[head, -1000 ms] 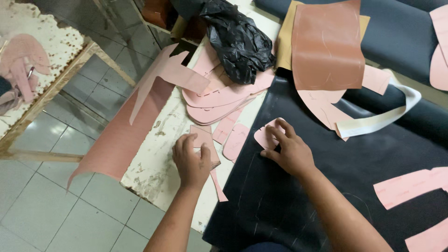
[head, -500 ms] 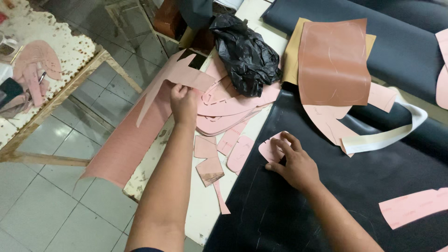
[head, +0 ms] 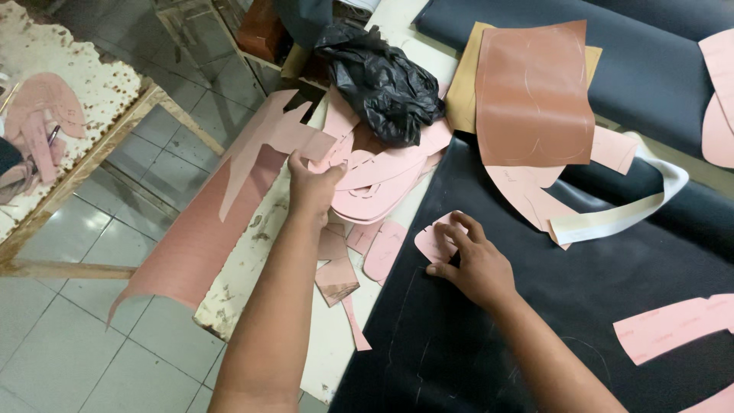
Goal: The person places pink paper patterns onto a black sheet and traces their outlines with a pencil. They handle multiple pattern pieces, repositioning them and drawing around each one to mark cutting lines on the sheet.
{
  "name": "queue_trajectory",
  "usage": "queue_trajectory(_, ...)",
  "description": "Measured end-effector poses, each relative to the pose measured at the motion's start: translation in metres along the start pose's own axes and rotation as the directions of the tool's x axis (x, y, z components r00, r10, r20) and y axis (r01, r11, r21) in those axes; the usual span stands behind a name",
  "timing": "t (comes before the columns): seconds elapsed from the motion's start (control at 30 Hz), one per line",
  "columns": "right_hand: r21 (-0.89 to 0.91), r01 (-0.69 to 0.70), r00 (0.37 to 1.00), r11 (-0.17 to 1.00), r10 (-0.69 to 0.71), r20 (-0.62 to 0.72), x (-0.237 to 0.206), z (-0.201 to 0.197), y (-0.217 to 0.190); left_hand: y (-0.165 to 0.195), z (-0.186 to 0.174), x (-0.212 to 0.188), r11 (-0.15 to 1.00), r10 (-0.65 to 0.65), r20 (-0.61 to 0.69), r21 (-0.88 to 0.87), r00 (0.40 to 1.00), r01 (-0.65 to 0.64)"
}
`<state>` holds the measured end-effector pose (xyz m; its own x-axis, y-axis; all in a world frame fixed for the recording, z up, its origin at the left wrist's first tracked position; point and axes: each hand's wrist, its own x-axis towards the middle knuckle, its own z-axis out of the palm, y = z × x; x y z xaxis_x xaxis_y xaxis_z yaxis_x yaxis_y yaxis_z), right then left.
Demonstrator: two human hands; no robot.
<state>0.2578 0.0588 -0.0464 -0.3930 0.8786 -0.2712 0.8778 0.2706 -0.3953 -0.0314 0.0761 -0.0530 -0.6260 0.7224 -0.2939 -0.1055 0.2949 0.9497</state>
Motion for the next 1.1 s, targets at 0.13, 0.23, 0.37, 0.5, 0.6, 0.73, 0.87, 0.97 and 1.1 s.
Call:
queue_trajectory(0.13,-0.010,-0.030,0.999,0.999,0.030,0.031,0.000,0.000,0.002,-0.012,-0.012,-0.018,0.948,0.032,0.100,-0.317,0.994,0.001)
queue_trajectory(0.23,0.002,-0.029,0.999,1.000,0.029,0.033,0.002,-0.002,0.002,-0.028,-0.032,-0.047,0.889,0.018,0.172,-0.454,0.985,0.063)
queue_trajectory(0.37,0.005,-0.014,1.000,1.000,0.013,0.013,0.001,-0.003,0.002,-0.065,-0.071,-0.090,0.891,-0.061,0.156,-0.436,0.986,0.124)
queue_trajectory(0.5,0.039,-0.063,0.996,0.997,0.060,0.072,-0.001,-0.004,0.003,-0.099,-0.135,-0.123,0.828,-0.232,0.162,-0.484,0.959,0.282)
queue_trajectory(0.6,-0.005,-0.031,0.999,1.000,0.031,0.040,0.000,-0.004,0.002,-0.114,-0.189,-0.140,0.910,-0.270,0.078,-0.305,0.960,0.280)
queue_trajectory(0.73,-0.020,-0.029,0.999,0.999,0.030,0.039,0.000,-0.004,-0.001,-0.114,-0.227,-0.146,0.936,-0.339,-0.086,0.066,0.937,0.345)
queue_trajectory(0.87,0.005,-0.046,0.998,0.999,0.046,0.042,-0.001,-0.003,-0.004,-0.095,-0.220,-0.141,0.750,-0.044,-0.112,0.652,0.993,0.107)
queue_trajectory(0.97,-0.004,-0.046,0.998,0.999,0.046,0.044,0.000,-0.002,-0.006,-0.077,-0.189,-0.132,0.368,0.366,-0.019,0.921,0.930,-0.126)
queue_trajectory(1.1,-0.001,-0.049,0.998,0.999,0.049,0.046,0.000,-0.003,-0.006,-0.061,-0.112,-0.096,0.750,0.321,0.055,0.595,0.945,-0.289)
